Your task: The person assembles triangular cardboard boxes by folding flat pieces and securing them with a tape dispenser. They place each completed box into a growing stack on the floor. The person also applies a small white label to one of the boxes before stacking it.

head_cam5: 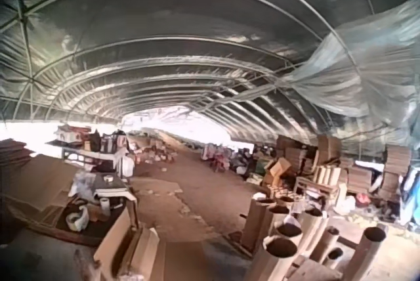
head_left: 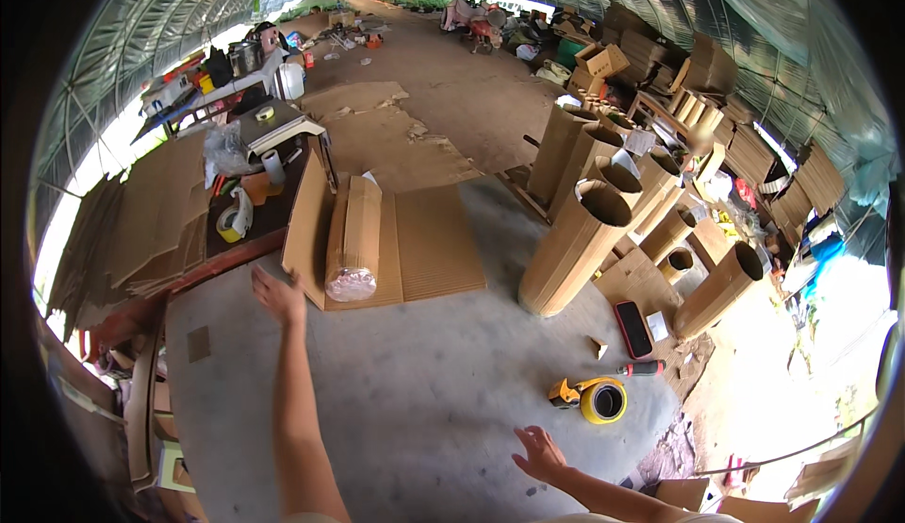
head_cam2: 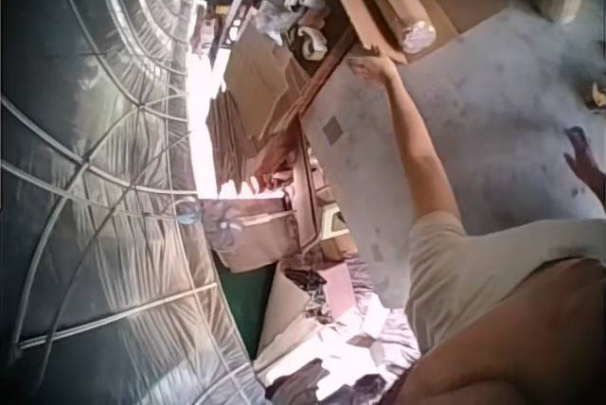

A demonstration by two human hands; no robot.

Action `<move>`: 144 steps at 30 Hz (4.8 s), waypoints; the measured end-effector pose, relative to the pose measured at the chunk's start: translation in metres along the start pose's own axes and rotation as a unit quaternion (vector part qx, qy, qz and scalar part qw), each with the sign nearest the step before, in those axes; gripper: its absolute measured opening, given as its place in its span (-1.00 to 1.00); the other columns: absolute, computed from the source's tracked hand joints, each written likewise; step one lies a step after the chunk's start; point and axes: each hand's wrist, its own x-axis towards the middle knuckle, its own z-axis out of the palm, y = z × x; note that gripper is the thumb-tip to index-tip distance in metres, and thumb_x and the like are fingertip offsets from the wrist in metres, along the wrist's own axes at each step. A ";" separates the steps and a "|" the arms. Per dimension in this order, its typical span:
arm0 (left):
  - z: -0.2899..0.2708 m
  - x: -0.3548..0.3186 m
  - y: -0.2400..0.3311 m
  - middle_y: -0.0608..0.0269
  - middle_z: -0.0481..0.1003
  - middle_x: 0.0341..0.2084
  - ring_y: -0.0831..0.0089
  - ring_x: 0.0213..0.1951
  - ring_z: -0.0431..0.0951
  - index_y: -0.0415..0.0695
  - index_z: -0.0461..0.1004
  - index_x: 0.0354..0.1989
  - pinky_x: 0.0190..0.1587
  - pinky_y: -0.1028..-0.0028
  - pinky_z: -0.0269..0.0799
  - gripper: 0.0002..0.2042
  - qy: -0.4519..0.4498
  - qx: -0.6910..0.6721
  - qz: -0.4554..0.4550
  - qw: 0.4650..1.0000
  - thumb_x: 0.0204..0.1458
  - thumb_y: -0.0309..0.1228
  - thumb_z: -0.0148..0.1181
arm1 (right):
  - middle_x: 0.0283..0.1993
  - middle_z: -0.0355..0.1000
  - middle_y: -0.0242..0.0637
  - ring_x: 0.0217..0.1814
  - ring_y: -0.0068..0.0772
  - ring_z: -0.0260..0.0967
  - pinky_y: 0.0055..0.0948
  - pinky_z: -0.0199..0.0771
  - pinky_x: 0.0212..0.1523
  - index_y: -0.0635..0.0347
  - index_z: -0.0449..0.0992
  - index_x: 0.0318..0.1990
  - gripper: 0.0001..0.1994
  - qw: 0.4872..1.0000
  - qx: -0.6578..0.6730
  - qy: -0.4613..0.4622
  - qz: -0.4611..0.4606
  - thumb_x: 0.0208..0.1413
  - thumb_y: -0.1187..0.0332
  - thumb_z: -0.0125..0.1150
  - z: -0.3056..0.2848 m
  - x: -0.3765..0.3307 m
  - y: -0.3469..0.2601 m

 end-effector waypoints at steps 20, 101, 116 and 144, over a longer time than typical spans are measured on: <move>-0.005 0.015 0.020 -0.15 0.45 -0.58 0.01 -0.41 0.49 -0.34 0.45 -0.57 -0.34 0.20 0.40 -0.75 -0.287 -0.056 0.039 0.956 -0.09 -0.35 0.01 | -0.45 0.43 -0.09 -0.54 -0.21 0.42 -0.32 0.43 -0.53 0.34 0.41 -0.22 -0.64 0.933 0.233 0.244 0.123 -0.22 0.33 0.20 -0.049 0.395 -0.026; -0.391 -0.576 0.312 0.13 0.39 -0.18 0.35 -0.17 0.43 -0.33 0.25 -0.05 -0.11 0.37 0.37 -0.69 -0.939 -0.177 0.034 0.292 0.03 -0.51 0.01 | -0.38 0.37 -0.24 -0.25 -0.19 0.27 -0.34 0.34 -0.29 0.22 0.39 -0.48 -0.86 0.777 0.321 0.532 0.103 -0.26 0.44 0.20 -0.033 -0.405 0.112; -0.502 -0.839 0.262 0.28 0.45 -0.36 0.56 -0.37 0.42 -0.28 0.38 -0.23 -0.28 0.56 0.32 -0.79 -0.893 -0.157 0.067 0.416 0.04 -0.39 0.06 | -0.35 0.44 -0.07 -0.25 -0.11 0.40 -0.28 0.39 -0.19 0.21 0.49 -0.33 -0.79 0.497 0.434 0.325 0.678 -0.18 0.38 0.08 0.244 -0.644 0.291; -0.448 -0.868 0.163 0.30 0.44 -0.40 0.62 -0.41 0.41 -0.30 0.38 -0.21 -0.34 0.60 0.33 -0.78 -0.879 0.043 0.065 0.470 0.04 -0.40 0.03 | -0.69 0.14 -0.51 -0.72 -0.63 0.01 -0.56 -0.01 -0.69 0.15 0.35 -0.51 -0.67 0.222 0.592 0.360 0.685 0.03 0.06 0.07 0.456 -0.825 0.410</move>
